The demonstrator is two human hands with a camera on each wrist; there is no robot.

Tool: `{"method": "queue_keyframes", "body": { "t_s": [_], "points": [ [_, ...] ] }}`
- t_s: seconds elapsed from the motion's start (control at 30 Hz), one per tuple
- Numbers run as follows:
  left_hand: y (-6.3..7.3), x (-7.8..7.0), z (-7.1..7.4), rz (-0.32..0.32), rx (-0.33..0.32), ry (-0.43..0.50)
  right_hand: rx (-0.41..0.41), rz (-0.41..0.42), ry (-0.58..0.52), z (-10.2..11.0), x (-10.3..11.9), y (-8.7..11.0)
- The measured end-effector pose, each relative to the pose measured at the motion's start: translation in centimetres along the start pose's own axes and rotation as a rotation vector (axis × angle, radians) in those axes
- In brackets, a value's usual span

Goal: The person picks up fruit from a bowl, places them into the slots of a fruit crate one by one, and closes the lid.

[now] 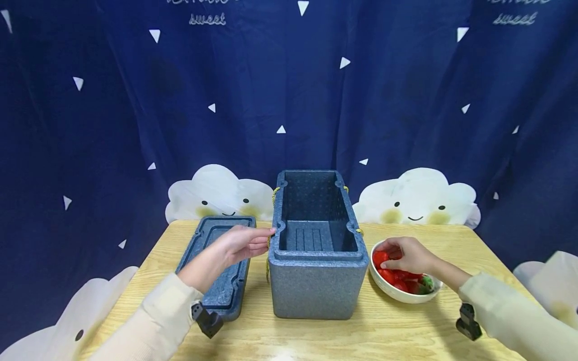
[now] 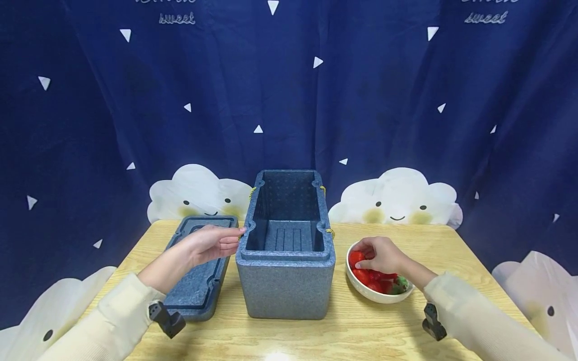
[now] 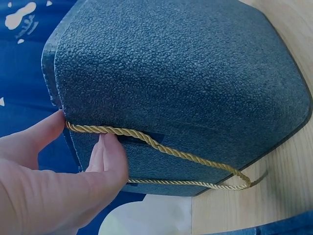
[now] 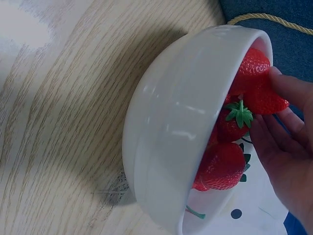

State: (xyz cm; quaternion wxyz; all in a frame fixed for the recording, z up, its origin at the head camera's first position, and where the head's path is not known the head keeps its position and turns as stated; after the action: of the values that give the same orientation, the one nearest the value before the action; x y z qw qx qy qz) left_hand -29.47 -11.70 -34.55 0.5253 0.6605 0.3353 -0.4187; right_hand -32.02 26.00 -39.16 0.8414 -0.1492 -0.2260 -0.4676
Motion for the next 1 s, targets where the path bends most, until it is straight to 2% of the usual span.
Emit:
{"method": "queue_keyframes", "body": {
  "t_s": [0.43, 0.6, 0.8, 1.0],
  "points": [
    [-0.1, 0.2, 0.1, 0.003, -0.007, 0.042, -0.064, 0.021, 0.024, 0.6, -0.3, 0.4],
    [-0.2, 0.3, 0.2, -0.007, -0.005, 0.031, -0.096, -0.007, 0.020, 1.4, -0.1, 0.6],
    [-0.2, 0.5, 0.3, -0.009, 0.001, 0.033, -0.104, -0.042, -0.020, 1.9, 0.1, 1.0],
    [-0.2, 0.6, 0.4, -0.006, -0.005, 0.026, -0.129, -0.027, -0.063, 2.3, 0.6, 1.2]
  ]
}}
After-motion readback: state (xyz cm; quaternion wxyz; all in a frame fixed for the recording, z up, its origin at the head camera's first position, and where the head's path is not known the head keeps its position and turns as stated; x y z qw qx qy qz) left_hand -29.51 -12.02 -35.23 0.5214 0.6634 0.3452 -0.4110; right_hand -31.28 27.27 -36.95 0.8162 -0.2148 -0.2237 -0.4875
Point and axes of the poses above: each hand's wrist, its own y-axis away from the middle knuckle, its own z-axis out of the back of the hand, x = y × z, the point moved 5 cm from there along -y, towards the middle knuckle, and after that the axes turned 3 degrees about x, right-handed, at the moved point
